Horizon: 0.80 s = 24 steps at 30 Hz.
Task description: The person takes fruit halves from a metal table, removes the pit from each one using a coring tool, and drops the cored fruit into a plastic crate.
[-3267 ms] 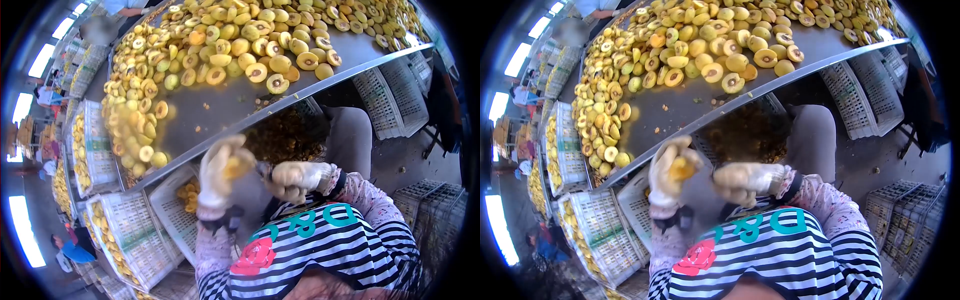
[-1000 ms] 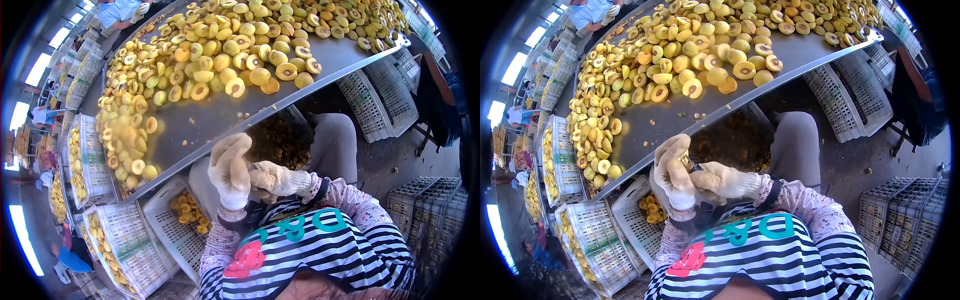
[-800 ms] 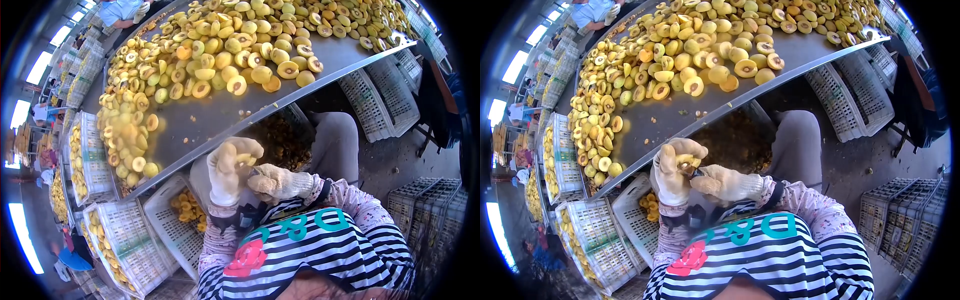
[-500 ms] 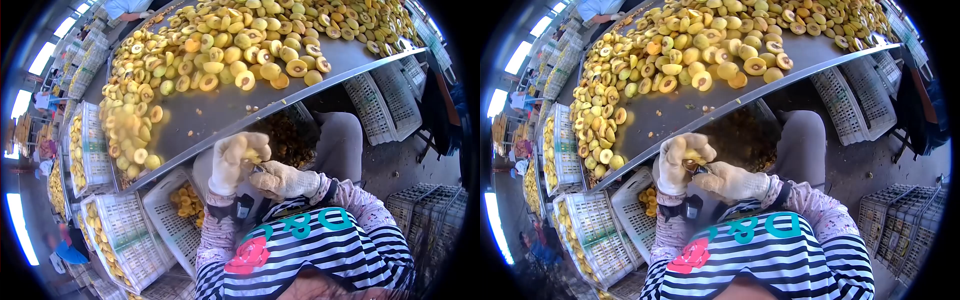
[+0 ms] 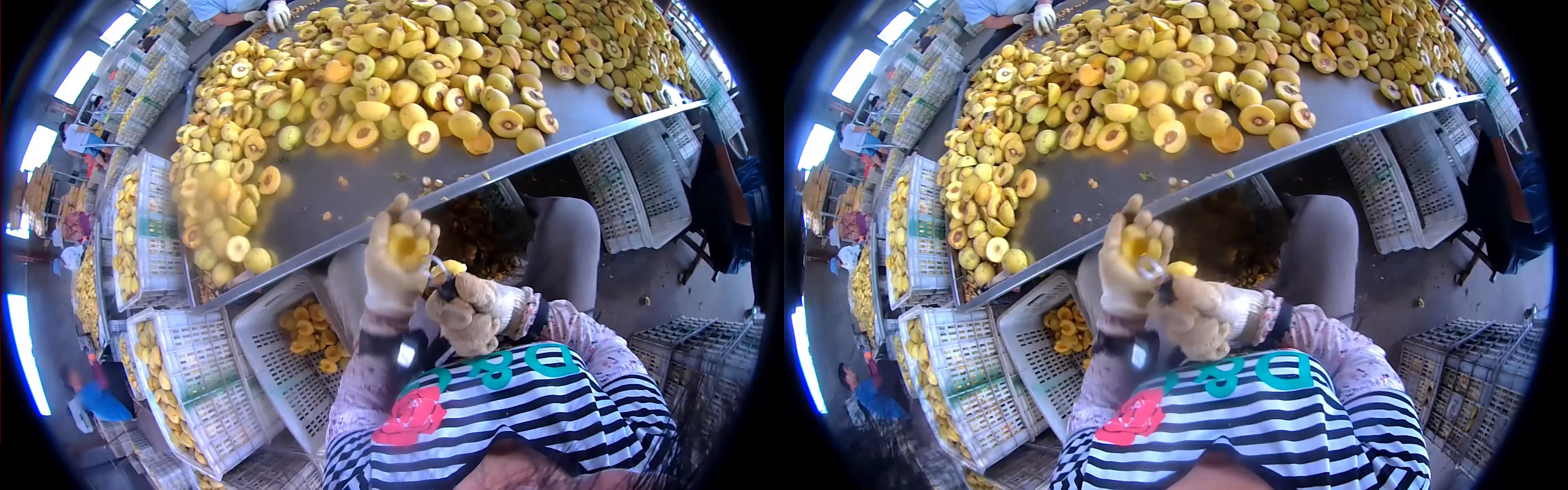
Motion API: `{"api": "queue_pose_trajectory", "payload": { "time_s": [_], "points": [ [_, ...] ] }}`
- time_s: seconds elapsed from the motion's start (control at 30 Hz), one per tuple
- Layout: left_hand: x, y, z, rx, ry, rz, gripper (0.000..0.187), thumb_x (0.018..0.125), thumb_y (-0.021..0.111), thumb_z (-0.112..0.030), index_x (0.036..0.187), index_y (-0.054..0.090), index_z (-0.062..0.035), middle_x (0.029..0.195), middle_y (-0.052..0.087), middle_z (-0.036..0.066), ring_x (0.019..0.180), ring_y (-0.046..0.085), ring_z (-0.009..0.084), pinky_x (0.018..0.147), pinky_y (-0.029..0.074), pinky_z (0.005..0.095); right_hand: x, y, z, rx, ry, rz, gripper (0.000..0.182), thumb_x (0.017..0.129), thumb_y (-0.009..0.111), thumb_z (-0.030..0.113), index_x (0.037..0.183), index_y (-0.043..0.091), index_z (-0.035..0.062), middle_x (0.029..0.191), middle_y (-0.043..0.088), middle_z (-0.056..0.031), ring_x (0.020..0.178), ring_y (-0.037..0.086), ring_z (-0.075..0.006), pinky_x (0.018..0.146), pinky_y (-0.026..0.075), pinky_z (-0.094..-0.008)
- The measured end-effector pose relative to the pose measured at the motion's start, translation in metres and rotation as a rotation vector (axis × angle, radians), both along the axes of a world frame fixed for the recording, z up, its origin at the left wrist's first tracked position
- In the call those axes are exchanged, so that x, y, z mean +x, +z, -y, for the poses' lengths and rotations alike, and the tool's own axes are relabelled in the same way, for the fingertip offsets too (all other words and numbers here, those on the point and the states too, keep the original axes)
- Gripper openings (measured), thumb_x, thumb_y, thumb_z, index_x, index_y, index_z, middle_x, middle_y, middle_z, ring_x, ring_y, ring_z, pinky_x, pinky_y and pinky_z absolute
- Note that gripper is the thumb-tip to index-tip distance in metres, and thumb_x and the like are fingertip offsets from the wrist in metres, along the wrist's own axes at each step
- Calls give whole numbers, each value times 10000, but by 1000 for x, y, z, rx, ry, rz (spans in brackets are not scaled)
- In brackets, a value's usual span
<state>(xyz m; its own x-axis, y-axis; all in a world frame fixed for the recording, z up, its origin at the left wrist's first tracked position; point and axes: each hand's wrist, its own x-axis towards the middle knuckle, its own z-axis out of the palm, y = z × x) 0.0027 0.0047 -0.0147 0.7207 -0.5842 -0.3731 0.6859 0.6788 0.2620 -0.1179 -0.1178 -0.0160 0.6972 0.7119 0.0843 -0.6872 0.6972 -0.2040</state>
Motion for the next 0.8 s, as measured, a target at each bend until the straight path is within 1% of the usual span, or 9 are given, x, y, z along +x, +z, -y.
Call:
{"api": "queue_pose_trajectory", "payload": {
  "time_s": [0.13, 0.2, 0.33, 0.47, 0.6, 0.67, 0.73, 0.77, 0.8],
  "points": [
    [-1, 31, -82, 858, 69, 798, 290, 999, 571, -247, 1155, 664, -21, 945, 715, 99, 906, 671, 257, 858, 544, 378, 5, -25, -2, -629, -177, -413, 499, 1023, 422, 610, 798, 491, 169, 569, 352, 36, 443, 311, -100, 428, 311, -262],
    [29, 33, -126, 1690, -328, 1717, 206, 930, 642, -182, 997, 734, -9, 962, 743, 127, 983, 686, 247, 890, 531, 343, 4, -28, 0, -547, -263, -502, 458, 1016, 502, 556, 771, 516, 170, 557, 410, 21, 437, 353, -107, 423, 352, -282],
    [56, 82, -74, 1407, -167, 1290, 208, 891, 670, -123, 1061, 724, -16, 1150, 712, 157, 1097, 666, 306, 967, 503, 358, 9, -22, 2, -624, -385, -340, 484, 1022, 495, 546, 726, 504, 163, 538, 425, 8, 421, 351, -131, 424, 365, -268],
    [160, 15, -25, 1576, -109, 1975, 403, 996, 522, -197, 1383, 557, -90, 1368, 589, 185, 1236, 574, 375, 1062, 447, 413, 4, -33, 23, -559, -457, -427, 428, 1026, 516, 518, 763, 492, 180, 557, 431, 29, 423, 332, -108, 419, 332, -271],
    [219, -42, 14, 1679, -211, 1760, 503, 990, 528, -261, 1474, 454, -147, 1383, 559, 217, 1220, 547, 442, 1044, 447, 478, 1, -24, 37, -635, -429, -401, 447, 1010, 493, 582, 883, 491, 153, 589, 370, 18, 470, 352, -120, 464, 329, -305],
    [227, -62, 30, 1725, -8, 1838, 560, 951, 606, -347, 1421, 492, -65, 1297, 592, 267, 1140, 588, 455, 988, 475, 502, 3, -17, 41, -636, -415, -399, 417, 1032, 481, 534, 874, 486, 148, 586, 371, 18, 461, 350, -122, 455, 323, -300],
    [212, -39, 52, 1763, -468, 1428, 610, 887, 697, -398, 1339, 547, -16, 1283, 600, 269, 1141, 586, 447, 982, 477, 486, 6, -15, 40, -623, -408, -394, 365, 1029, 514, 456, 844, 484, 144, 587, 412, 11, 453, 369, -114, 441, 336, -282],
    [217, -66, 49, 1752, -389, 1573, 626, 819, 778, -407, 1264, 590, -8, 1221, 636, 259, 1130, 597, 435, 967, 487, 463, 6, -13, 39, -617, -400, -393, 344, 1027, 531, 418, 829, 482, 142, 587, 433, 8, 449, 378, -111, 434, 343, -273],
    [205, -65, 51, 1663, -358, 1583, 436, 832, 789, -304, 1153, 655, -41, 1046, 700, 164, 961, 671, 271, 875, 518, 359, 7, -11, 38, -678, -414, -345, 320, 1025, 530, 398, 848, 493, 134, 588, 435, 7, 448, 383, -112, 434, 344, -275]
  ]
}}
